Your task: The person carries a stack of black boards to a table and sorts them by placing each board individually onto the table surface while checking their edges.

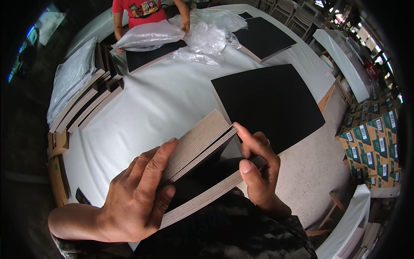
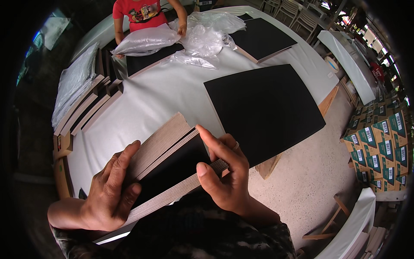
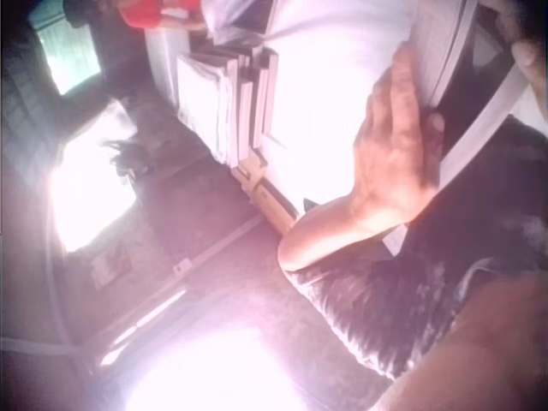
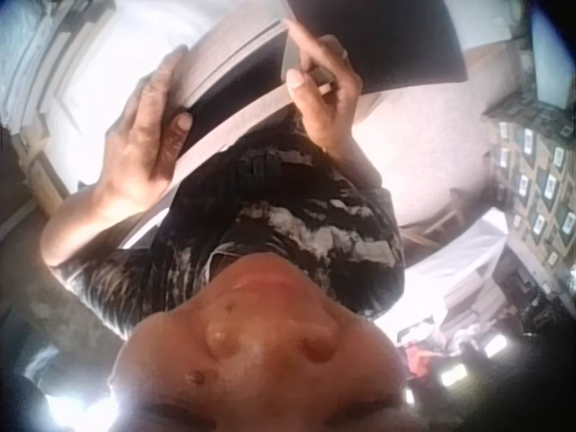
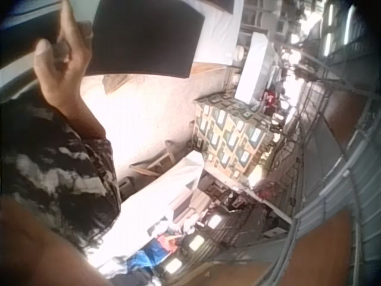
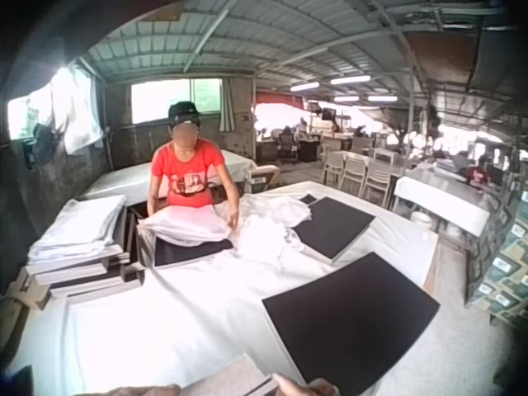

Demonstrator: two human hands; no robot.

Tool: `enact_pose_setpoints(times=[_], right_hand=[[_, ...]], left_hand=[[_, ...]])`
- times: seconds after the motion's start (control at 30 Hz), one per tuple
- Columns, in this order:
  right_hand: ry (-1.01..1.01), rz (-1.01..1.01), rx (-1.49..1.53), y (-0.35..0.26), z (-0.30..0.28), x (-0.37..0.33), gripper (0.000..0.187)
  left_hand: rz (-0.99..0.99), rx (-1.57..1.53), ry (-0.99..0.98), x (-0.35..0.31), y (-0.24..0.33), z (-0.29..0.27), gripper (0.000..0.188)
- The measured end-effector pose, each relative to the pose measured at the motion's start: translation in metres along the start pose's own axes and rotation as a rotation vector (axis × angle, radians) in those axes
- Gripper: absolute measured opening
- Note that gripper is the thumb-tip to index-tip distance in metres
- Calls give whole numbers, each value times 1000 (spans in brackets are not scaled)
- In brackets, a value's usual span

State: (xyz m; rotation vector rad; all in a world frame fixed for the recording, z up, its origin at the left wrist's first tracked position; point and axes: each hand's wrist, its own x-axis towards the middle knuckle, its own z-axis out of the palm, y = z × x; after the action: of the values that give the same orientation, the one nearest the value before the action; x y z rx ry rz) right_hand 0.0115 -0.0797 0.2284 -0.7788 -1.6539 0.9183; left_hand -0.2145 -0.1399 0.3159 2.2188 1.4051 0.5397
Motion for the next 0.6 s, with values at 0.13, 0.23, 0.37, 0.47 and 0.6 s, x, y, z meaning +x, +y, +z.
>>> enact_pose_setpoints(times=[0.13,0.23,0.37,0.47,0.6], right_hand=[[-4,25,27,-2,0,1,50],[30,159,116,-7,3,-4,51],[99,17,120,7,7,-4,55],[90,126,239,-4,14,-2,58],[-23,106,97,-7,5,4,56]], left_hand=[[1,3,-2,0,-1,1,66],[-20,-1,-1,1,2,0,60],[34,-31,23,2,4,-3,58],[-19,-110,19,0,-2,-1,62],[-17,-46,35,0,-4,1,62]])
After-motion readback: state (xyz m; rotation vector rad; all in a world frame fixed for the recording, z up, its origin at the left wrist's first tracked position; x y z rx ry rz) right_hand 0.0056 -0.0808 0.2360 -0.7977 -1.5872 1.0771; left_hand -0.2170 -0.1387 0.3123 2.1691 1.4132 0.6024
